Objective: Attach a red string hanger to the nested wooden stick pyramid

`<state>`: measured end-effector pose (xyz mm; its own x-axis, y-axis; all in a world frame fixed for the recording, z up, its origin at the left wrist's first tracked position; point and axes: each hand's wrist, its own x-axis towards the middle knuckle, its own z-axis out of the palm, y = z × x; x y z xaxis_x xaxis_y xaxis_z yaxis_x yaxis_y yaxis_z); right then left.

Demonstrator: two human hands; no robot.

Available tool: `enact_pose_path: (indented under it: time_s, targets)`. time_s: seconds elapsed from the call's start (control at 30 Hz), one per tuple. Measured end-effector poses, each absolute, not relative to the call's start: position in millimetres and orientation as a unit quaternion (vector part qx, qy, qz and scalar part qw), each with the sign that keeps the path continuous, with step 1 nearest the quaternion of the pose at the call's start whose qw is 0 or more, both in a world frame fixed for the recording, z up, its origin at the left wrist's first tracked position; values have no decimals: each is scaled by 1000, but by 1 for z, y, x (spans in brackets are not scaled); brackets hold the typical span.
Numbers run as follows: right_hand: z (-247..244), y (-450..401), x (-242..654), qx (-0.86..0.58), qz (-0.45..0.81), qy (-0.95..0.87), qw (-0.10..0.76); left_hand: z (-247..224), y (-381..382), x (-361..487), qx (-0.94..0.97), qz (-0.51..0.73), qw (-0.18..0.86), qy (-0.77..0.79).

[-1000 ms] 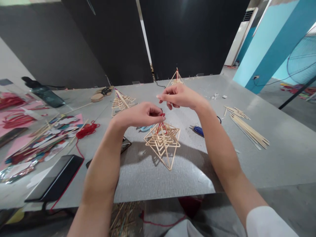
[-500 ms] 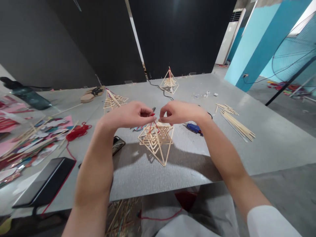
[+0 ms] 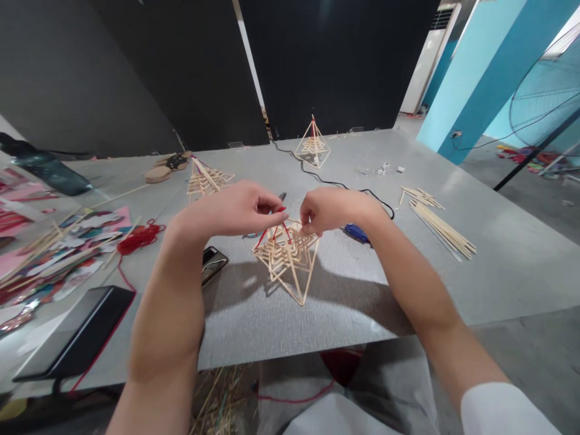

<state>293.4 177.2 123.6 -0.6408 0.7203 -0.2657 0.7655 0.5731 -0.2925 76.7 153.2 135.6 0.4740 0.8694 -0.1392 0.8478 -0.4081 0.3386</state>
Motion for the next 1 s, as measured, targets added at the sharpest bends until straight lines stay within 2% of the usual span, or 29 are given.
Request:
enact_pose_path:
  time_s: [0.17, 0.57, 1.0]
  targets:
    - [125, 176, 292, 420, -196, 884, 57, 135, 156, 76, 829, 53, 182, 526]
    - [129, 173, 295, 412, -196, 889, 47, 126, 177, 68, 834, 34, 272, 479]
    - [122, 183, 306, 417, -194, 888, 21, 129, 174, 68, 825, 50, 305, 474]
